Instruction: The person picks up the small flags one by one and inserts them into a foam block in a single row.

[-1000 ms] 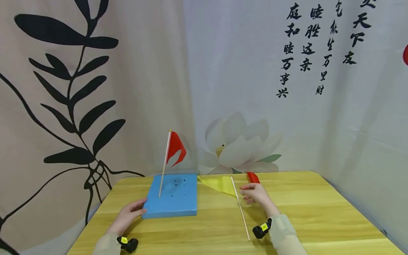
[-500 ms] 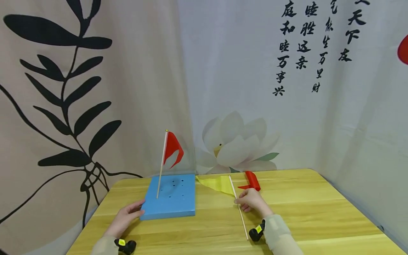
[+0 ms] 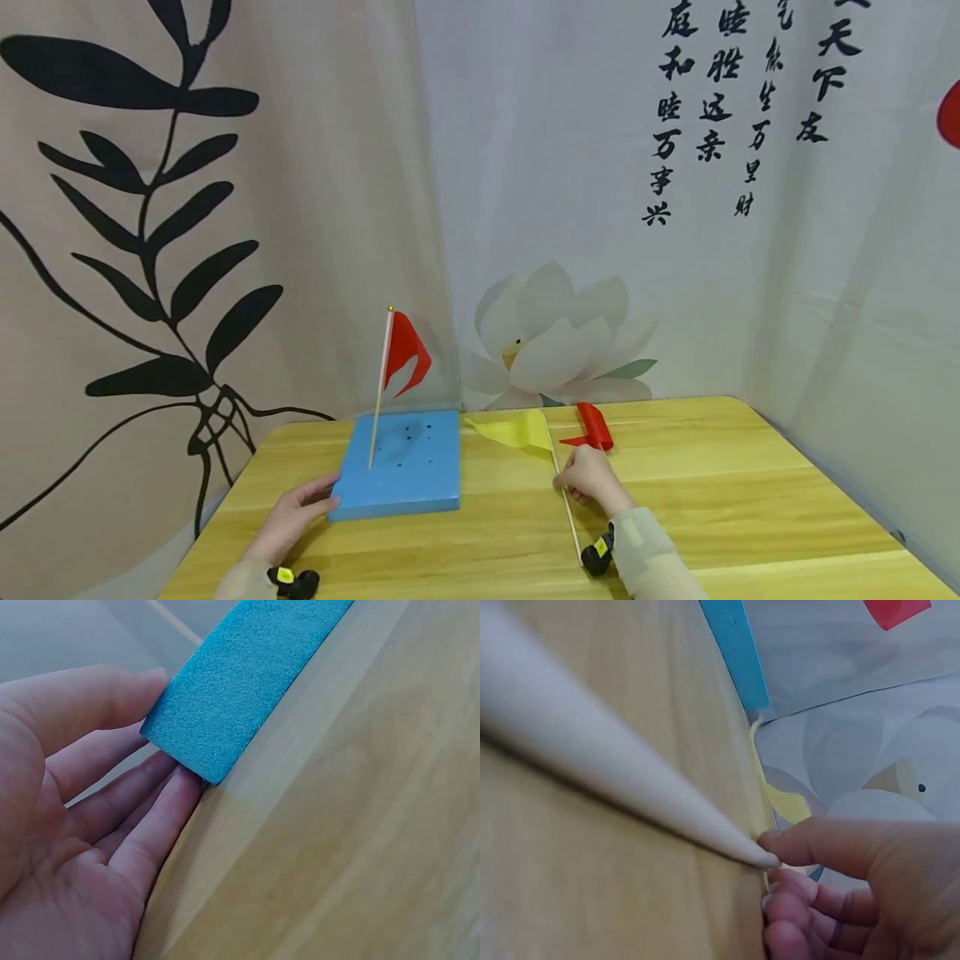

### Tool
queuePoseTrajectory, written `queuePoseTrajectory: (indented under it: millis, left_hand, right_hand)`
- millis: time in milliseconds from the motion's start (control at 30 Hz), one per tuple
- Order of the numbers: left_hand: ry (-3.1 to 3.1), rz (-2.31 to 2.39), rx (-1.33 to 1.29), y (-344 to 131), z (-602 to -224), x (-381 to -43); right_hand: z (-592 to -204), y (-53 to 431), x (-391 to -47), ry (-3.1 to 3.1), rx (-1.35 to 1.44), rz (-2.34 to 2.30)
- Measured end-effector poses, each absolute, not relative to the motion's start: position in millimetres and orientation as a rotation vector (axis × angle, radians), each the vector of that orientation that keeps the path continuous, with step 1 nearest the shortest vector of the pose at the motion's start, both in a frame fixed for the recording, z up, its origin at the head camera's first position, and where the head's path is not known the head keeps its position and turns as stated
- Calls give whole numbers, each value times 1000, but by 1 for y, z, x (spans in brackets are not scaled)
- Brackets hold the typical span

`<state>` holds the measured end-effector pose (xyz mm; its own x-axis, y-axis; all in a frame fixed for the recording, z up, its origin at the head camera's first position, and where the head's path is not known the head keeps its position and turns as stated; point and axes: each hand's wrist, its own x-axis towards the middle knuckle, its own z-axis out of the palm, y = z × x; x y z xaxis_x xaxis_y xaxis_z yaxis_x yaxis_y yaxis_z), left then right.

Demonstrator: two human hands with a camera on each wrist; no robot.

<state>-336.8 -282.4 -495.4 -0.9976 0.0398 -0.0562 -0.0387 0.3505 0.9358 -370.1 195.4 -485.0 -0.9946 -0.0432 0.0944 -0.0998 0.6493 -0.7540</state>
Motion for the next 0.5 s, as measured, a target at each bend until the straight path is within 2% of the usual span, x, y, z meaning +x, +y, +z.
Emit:
queuePoseTrajectory:
  millis: [200, 500]
  left_hand:
    - [2539, 1744, 19, -281, -495, -337]
    - [2520, 1757, 41, -282, -497, -335]
  right_hand:
    - [-481, 198, -369, -2766, 80, 1397]
    - [-482, 203, -366, -2663, 82, 1856]
